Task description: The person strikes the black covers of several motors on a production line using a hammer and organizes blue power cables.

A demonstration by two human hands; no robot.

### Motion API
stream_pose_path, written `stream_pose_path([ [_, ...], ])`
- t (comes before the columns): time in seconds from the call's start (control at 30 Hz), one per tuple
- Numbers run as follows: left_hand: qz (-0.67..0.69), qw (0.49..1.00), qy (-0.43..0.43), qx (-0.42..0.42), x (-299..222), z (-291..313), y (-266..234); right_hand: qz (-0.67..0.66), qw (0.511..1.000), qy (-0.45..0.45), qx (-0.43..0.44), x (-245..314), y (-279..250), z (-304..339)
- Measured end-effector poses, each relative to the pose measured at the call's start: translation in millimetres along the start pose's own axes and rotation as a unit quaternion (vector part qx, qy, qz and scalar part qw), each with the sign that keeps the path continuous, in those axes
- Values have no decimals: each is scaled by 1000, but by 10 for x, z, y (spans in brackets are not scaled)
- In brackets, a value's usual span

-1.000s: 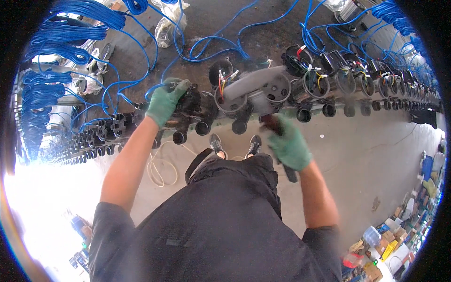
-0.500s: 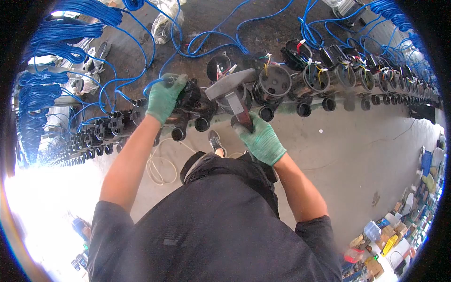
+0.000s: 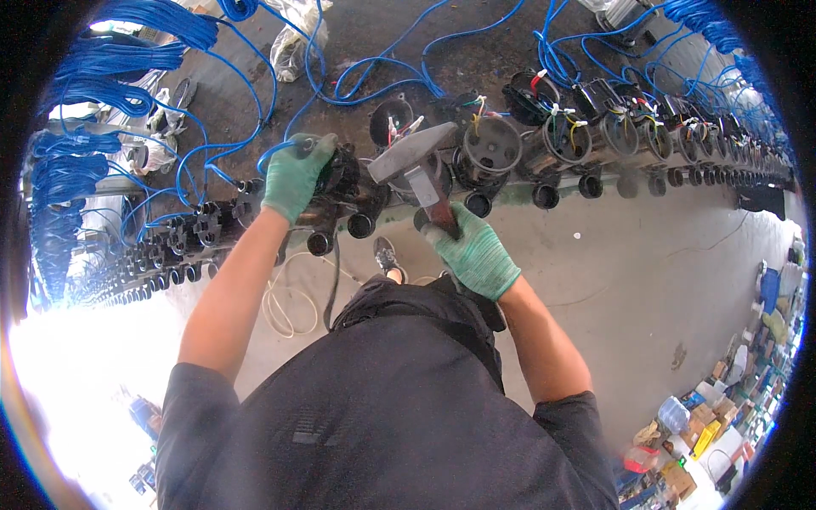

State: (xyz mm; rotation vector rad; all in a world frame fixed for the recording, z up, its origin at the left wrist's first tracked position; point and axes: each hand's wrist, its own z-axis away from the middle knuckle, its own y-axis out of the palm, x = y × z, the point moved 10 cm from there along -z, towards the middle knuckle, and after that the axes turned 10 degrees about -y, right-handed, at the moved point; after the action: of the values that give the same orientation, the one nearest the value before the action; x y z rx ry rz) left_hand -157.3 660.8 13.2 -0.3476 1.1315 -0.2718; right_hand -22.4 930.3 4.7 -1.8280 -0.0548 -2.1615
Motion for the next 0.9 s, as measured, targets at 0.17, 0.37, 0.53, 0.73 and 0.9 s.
stream_pose_path([
  [0.17,-24,1000,16,-11,22,-31,-19,-64,997,47,17,-76,104,41],
  [0.37,-17,1000,18,-16,16,-25,-27,-11,1000,19,22,-160,180,30],
  [0.53,-17,1000,10,-16,-44,5,-25,35,998,21,45,-210,237,29],
  [0.73,-28,999,8,-24,-34,34,-45,-24,998,56,7,-88,97,78],
  [0.9,-28,999,22,-25,-42,13,-28,-15,1000,26,7,-109,181,47],
])
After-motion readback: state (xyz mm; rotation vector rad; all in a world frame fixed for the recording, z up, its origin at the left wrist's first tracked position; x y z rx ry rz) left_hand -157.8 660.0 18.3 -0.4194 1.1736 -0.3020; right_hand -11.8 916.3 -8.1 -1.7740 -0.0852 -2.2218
